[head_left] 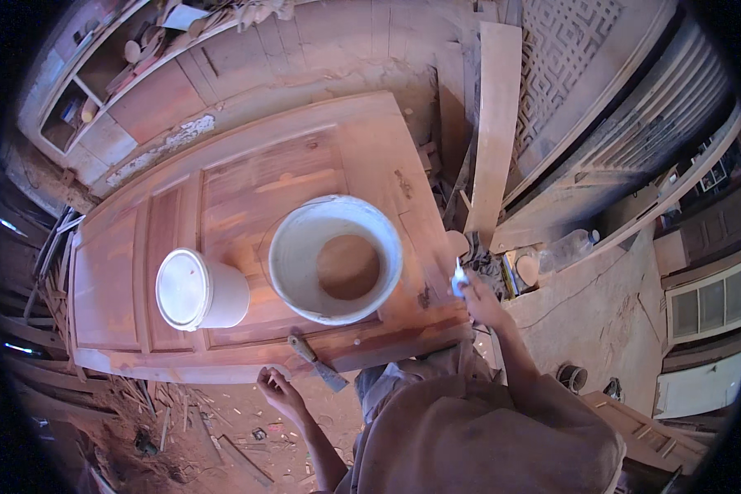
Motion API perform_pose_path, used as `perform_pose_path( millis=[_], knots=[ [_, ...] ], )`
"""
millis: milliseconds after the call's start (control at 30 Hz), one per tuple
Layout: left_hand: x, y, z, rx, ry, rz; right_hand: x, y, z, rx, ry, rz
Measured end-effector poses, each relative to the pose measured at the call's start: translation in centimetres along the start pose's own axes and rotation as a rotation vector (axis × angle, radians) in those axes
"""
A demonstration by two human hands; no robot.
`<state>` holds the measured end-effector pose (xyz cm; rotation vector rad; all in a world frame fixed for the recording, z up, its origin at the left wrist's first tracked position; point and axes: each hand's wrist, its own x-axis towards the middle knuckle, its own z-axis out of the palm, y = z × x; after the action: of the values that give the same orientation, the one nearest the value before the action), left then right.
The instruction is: The person mixes a substance in a bucket, applies it to a wooden door with a spatula, and then applies a liquid from a small bottle to the edge of the door.
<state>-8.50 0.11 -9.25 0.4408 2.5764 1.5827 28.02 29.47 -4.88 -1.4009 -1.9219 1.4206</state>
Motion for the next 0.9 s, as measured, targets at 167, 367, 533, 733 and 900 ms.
perform_pose_path(
  millis=[167,367,533,733,900],
  knots=[
    [-2.1,4.5,3.0,-0.039,0.105,-0.031,8.3,-1.0,-5.1,0.036,0.172,-0.183],
    [-8.6,8.3,10.9,-0.085,-0.081,0.014,22.1,-0.1,-8.4,0.279,0.302,-0.142],
    [-11.9,6.9,17.6,0.099,-0.187,0.115,31.7,0.7,-9.0,0.387,0.389,-0.110],
    [-15.8,-4.2,17.4,0.314,-0.260,0.148,37.9,0.6,-10.3,0.532,0.318,-0.060],
    [-16.5,-5.7,16.1,0.277,-0.581,0.006,42.6,1.9,-10.8,0.678,0.203,0.008]
  ],
)
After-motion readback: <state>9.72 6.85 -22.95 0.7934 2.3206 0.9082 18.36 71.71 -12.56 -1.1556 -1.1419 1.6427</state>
